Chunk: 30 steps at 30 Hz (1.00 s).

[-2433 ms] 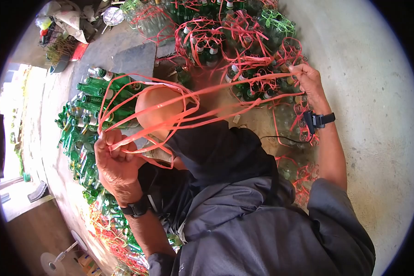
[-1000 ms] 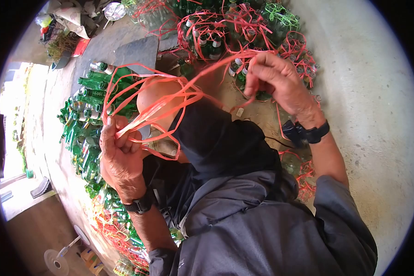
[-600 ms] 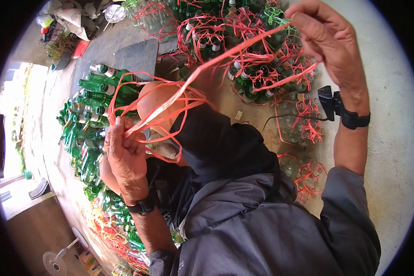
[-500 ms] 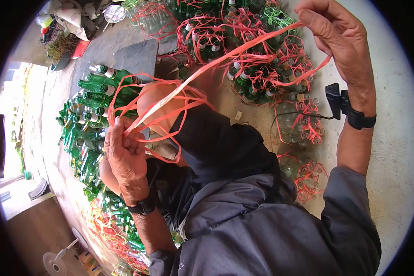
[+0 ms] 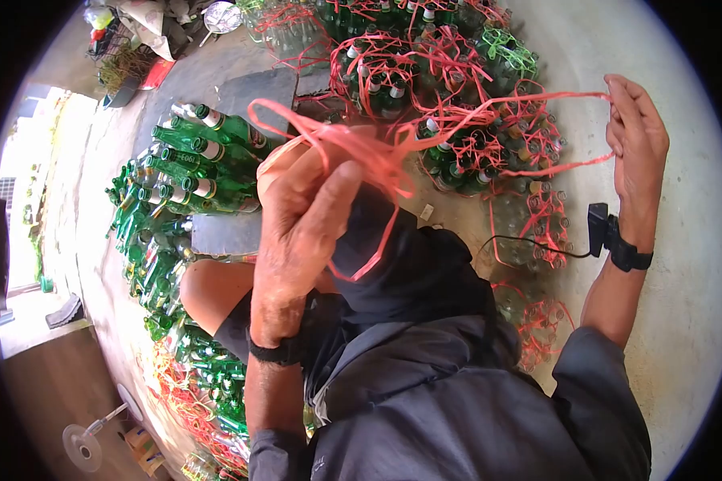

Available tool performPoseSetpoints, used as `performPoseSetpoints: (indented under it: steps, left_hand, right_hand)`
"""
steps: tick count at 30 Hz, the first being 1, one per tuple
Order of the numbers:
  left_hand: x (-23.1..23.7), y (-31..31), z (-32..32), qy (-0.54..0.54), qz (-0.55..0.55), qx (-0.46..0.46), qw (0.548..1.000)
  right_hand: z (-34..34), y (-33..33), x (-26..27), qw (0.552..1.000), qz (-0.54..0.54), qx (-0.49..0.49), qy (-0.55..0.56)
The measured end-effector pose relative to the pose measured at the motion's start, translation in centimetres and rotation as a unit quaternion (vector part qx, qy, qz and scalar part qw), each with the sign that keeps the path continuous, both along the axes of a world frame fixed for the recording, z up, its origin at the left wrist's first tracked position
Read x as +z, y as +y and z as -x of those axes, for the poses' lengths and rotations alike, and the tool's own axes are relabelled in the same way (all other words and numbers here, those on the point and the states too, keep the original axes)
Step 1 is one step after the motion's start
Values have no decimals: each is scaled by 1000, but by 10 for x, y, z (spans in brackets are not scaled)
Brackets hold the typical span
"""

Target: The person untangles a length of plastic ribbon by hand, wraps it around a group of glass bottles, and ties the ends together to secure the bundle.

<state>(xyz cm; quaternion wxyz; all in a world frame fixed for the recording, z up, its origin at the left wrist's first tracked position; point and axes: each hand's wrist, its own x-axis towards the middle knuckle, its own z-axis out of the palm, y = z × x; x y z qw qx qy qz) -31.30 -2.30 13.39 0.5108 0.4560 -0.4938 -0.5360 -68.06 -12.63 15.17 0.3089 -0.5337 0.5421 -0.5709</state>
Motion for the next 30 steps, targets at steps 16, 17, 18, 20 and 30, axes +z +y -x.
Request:
performPoseSetpoints:
  steps: [16,17,18,20,30]
  left_hand:
    - [-4,-54,14,4,45,-17,999]
    - [0,-55,12,3,45,-18,999]
    - [7,-56,8,-19,26,-23,999]
    - [17,-56,4,-45,-4,-25,999]
    - [34,-57,8,-21,42,-3,999]
  right_hand:
    - [20,16,-52,977,-80,33,197]
    - [19,15,-56,970,-67,67,222]
    - [17,18,-59,970,-82,83,212]
    - [11,21,-65,965,-99,107,220]
    - [-49,31,-70,882,-62,182,431]
